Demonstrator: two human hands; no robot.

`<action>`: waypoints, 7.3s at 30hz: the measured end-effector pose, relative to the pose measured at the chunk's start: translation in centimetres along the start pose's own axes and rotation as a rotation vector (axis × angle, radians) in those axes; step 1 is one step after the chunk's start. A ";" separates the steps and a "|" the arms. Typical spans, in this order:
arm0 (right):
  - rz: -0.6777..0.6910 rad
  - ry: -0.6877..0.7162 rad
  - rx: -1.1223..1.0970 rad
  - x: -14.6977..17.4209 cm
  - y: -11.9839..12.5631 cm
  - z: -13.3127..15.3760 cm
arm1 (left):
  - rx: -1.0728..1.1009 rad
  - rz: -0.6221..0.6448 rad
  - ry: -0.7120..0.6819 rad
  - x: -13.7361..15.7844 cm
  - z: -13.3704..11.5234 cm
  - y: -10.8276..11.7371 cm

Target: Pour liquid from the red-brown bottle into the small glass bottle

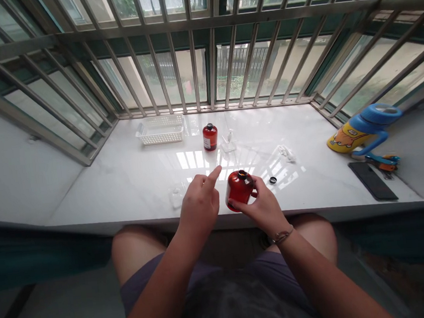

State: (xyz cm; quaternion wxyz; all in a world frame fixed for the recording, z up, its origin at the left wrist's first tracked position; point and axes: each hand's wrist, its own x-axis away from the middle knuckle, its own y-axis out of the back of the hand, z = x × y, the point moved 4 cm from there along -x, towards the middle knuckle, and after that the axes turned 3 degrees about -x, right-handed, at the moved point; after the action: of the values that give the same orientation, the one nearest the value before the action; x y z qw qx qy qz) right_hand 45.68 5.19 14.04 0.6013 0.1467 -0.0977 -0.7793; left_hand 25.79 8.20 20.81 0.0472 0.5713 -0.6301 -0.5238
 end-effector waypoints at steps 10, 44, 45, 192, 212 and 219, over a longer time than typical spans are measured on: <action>-0.028 0.028 0.020 0.2 0.8 0.1 | -0.087 0.369 -0.101 1.0 -0.4 -1.6; -0.021 0.034 0.021 0.8 1.0 -0.3 | 0.287 0.070 -0.058 -0.6 -3.3 -1.1; -0.023 0.037 0.026 0.8 1.1 -0.4 | 0.319 0.091 -0.057 -0.6 -3.3 -1.2; -0.113 0.259 0.270 2.7 5.0 -3.8 | 0.234 0.223 0.239 4.8 4.3 0.2; -0.004 0.635 0.489 1.7 4.4 1.8 | 0.227 0.194 0.167 4.6 1.3 0.2; -0.005 0.670 0.592 1.7 4.6 2.5 | 0.216 0.194 0.161 4.7 1.1 0.1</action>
State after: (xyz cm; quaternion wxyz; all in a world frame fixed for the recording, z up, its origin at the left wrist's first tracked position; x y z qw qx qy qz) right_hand 48.63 2.31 17.68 0.5300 0.5570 -0.1159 -0.6288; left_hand 23.37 5.22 17.91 0.0860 0.5498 -0.7291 -0.3985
